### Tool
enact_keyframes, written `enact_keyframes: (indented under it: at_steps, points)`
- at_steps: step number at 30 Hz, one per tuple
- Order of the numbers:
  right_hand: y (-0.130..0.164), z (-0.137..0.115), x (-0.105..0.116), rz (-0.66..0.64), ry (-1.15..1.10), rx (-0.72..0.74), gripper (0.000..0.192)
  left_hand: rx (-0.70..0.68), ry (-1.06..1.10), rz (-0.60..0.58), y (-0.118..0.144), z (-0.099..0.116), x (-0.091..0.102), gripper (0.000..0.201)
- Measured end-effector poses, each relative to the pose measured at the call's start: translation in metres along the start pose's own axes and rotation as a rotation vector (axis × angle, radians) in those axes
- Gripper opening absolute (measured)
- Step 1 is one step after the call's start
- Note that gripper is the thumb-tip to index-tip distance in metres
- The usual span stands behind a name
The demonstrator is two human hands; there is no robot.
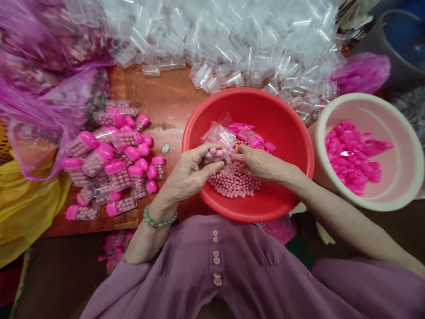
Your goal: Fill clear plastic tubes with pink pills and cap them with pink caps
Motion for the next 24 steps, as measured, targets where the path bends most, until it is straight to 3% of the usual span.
enact_keyframes:
  at_steps: [2, 6, 10, 14, 20, 24]
  points:
    - [-0.006, -0.009, -0.009, -0.051, 0.035, 0.017, 0.038, 0.005, 0.02, 0.003, -0.002, -0.003, 0.002, 0.021]
    - [-0.015, -0.016, -0.018, -0.027, 0.043, -0.002, 0.028, 0.007, 0.134, 0.015, -0.007, -0.007, 0.004, 0.022]
    - [-0.013, -0.022, -0.011, 0.054, -0.049, 0.104, 0.019, 0.06, 0.293, -0.047, -0.008, -0.011, 0.002, 0.024]
    - [-0.002, -0.012, 0.015, 0.136, -0.387, 0.059, 0.028, 0.09, 0.459, -0.114, -0.006, -0.013, 0.0, 0.032]
    - [0.01, 0.003, 0.035, 0.327, -1.288, -0.038, 0.029, 0.167, 0.614, -0.141, -0.002, -0.014, -0.004, 0.03]
    - [0.015, 0.021, 0.04, 0.467, -1.339, -0.112, 0.027, 0.198, 0.598, -0.217, 0.004, -0.013, -0.015, 0.033]
Point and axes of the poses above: each hand's wrist, its own y-axis away from the middle knuckle, its own x-axis out of the back of the hand, z = x × y, the point moved 8 cm from there along -y, towards the middle knuckle, and after that the axes turned 4 degrees about y, right-handed, at the moved point
